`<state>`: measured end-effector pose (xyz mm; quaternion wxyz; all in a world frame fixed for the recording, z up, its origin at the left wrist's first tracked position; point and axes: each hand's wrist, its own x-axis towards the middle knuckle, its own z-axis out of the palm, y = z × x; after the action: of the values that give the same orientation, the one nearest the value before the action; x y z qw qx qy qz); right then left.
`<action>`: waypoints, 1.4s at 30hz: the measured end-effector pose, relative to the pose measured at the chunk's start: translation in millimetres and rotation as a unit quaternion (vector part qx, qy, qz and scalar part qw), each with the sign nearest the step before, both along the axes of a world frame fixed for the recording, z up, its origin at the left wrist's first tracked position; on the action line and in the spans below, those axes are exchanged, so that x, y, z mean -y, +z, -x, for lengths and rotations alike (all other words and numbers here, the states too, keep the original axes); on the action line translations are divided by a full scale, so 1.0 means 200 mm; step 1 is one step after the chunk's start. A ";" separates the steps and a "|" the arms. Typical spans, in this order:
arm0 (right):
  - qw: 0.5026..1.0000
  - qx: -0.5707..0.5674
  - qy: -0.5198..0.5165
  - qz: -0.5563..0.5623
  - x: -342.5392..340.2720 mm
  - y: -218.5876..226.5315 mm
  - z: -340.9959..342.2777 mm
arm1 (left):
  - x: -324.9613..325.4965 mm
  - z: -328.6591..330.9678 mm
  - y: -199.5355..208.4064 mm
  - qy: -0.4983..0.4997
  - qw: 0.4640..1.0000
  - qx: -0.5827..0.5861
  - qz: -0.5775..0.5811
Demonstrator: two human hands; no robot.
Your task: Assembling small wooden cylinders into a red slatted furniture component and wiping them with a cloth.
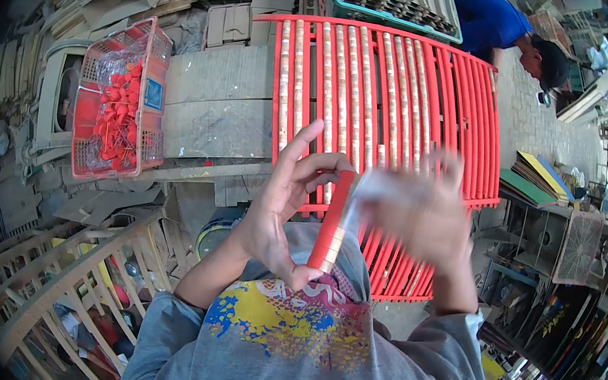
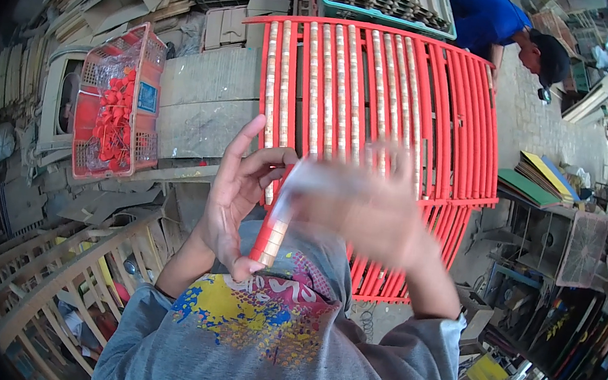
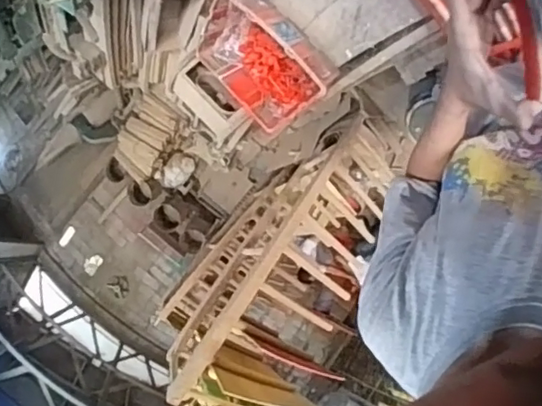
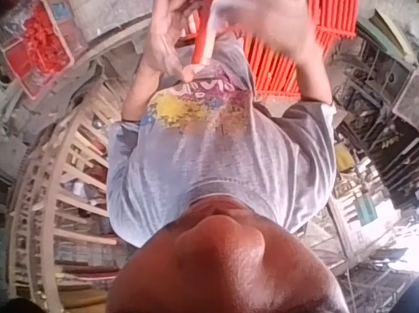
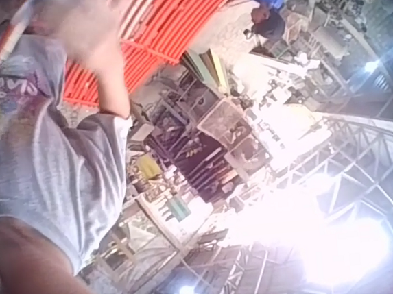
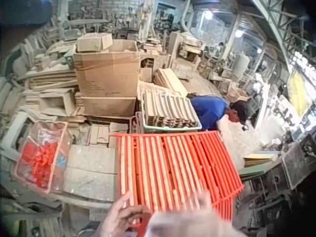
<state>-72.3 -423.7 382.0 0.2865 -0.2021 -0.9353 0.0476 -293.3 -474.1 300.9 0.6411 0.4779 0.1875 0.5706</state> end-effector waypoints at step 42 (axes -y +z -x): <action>0.704 -0.325 -0.207 0.596 0.32 -0.85 -1.05 | -0.09 -1.14 -0.78 -0.157 0.966 -0.080 0.187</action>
<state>137.7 -487.1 212.1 0.3952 -0.4916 -0.4951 0.5975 -65.7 -456.4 145.5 0.7834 0.4173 0.2640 0.3774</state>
